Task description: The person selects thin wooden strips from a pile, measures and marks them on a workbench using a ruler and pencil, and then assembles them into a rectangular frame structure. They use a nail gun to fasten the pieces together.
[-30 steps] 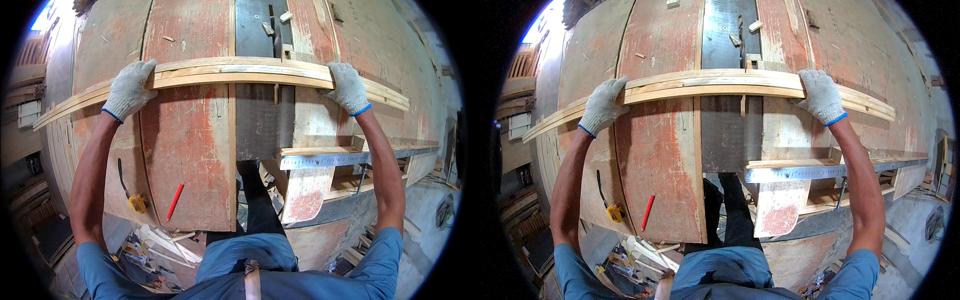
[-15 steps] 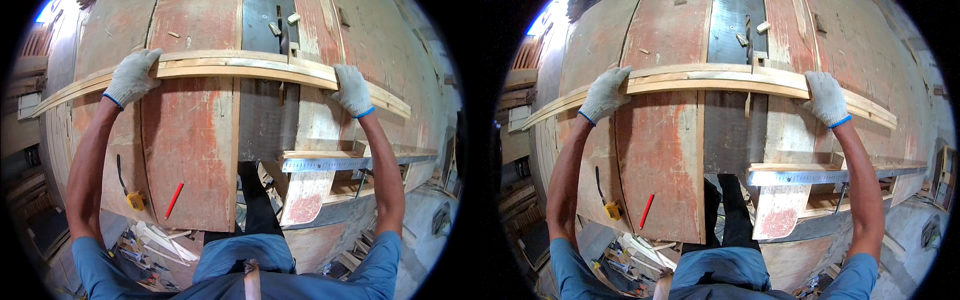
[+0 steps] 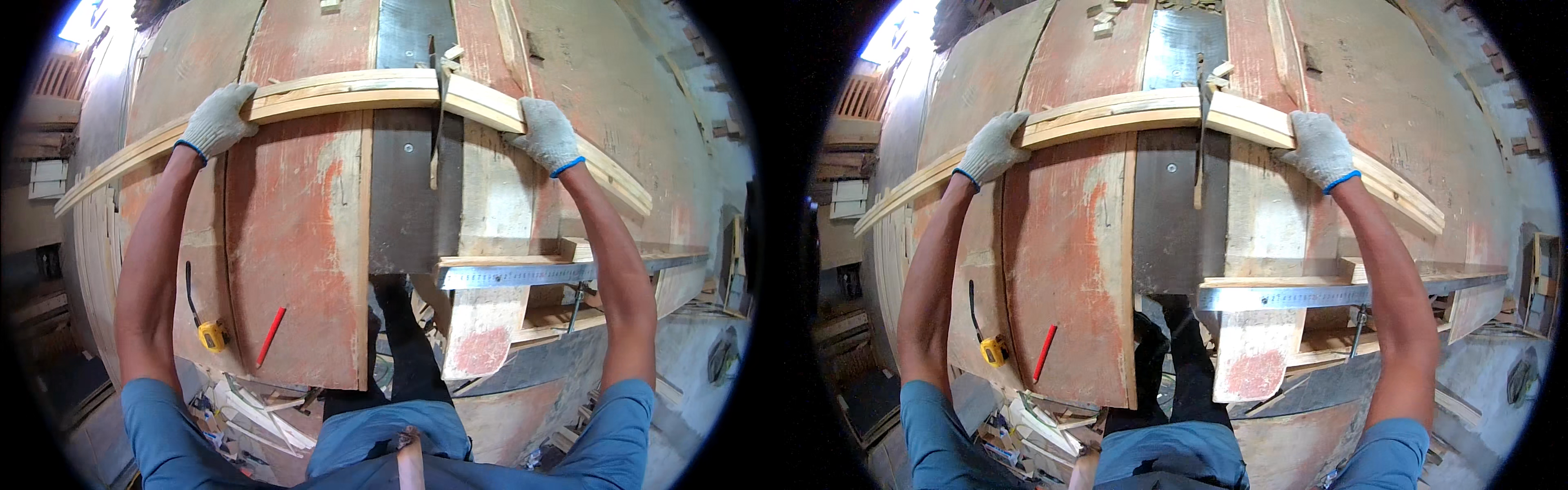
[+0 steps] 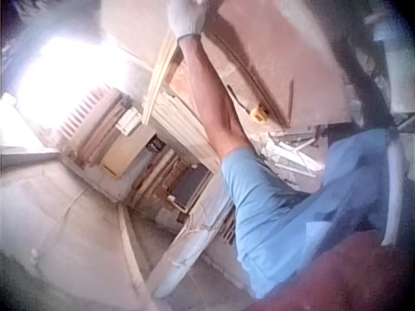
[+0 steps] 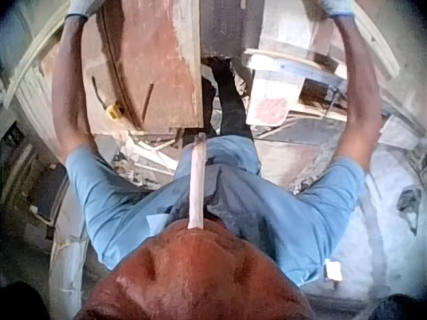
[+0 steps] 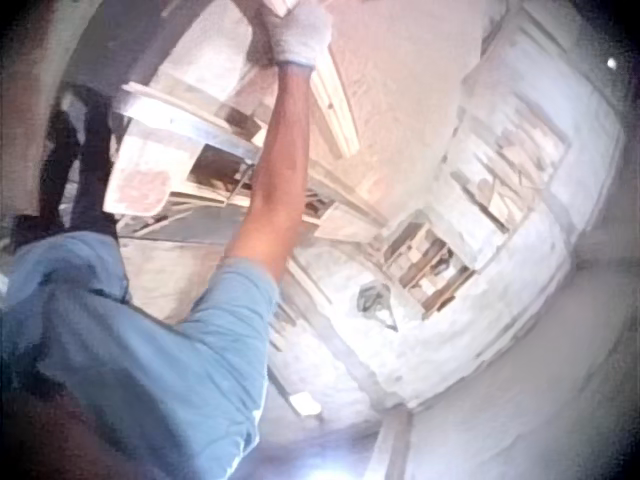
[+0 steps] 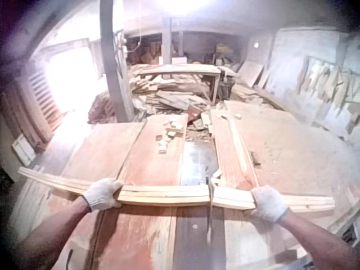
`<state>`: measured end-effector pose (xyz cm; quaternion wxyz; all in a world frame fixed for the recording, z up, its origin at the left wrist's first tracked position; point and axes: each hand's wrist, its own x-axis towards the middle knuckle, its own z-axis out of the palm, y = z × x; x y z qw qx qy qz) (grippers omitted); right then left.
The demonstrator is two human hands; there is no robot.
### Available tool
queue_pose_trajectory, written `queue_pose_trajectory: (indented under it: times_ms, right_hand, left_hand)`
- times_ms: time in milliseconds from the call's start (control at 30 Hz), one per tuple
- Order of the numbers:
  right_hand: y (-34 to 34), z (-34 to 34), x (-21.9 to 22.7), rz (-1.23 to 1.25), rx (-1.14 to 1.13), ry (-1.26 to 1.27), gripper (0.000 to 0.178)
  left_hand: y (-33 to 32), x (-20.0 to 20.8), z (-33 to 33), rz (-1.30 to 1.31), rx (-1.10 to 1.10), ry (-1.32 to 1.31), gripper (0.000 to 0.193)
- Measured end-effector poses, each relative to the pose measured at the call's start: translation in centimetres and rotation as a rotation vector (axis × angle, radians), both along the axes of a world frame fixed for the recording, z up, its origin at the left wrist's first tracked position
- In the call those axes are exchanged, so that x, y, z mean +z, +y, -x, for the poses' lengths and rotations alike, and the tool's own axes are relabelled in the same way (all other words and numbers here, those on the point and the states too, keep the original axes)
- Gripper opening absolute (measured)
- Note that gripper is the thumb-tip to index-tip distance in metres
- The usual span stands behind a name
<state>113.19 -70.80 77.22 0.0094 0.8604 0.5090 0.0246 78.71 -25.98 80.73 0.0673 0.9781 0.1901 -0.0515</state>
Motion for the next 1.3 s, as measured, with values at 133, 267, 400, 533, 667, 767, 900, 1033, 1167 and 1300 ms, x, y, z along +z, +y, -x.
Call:
queue_pose_trajectory:
  times_ms: [133,267,400,533,667,767,900,1033,1167,1300]
  right_hand:
    - [-0.4,0.7,0.6,-0.019,0.014,0.009,0.052]
    - [-1.2,3.2,2.3,0.11,-0.036,0.083,0.054]
    - [-2.6,3.7,1.9,0.062,0.048,0.097,0.06]
    - [-2.3,4.8,3.1,0.103,0.01,0.092,0.056]
    - [-3.1,6.2,3.3,0.187,0.02,0.082,0.046]
    - [-4.9,7.6,2.9,0.201,0.062,0.067,0.038]
    - [-6.8,9.7,3.5,0.202,0.045,0.07,0.031]
    - [-8.8,11.4,5.8,0.135,0.043,0.027,0.026]
    - [-10.6,12.0,6.8,0.1,0.052,0.009,0.017]
    - [-11.7,11.5,7.4,0.06,-0.01,-0.017,0.014]
  left_hand:
    - [0.0,-0.1,0.0,0.011,0.025,0.038,0.067]
    - [-0.5,0.6,-0.1,0.025,0.036,0.063,0.057]
    - [0.4,-0.4,0.1,0.001,0.011,0.046,0.06]
    - [0.0,0.3,-0.5,0.016,0.0,0.054,0.059]
    - [-0.1,0.9,-0.1,0.07,0.021,0.04,0.061]
    - [-0.3,0.9,0.7,0.094,0.003,0.007,0.064]
    - [-0.7,1.1,3.1,0.057,-0.11,-0.11,0.06]
    - [-1.5,1.8,5.7,0.081,-0.135,-0.073,0.062]
    - [-2.2,1.1,7.9,0.069,-0.149,-0.039,0.06]
    - [-2.8,-0.3,8.8,0.052,-0.195,0.036,0.062]
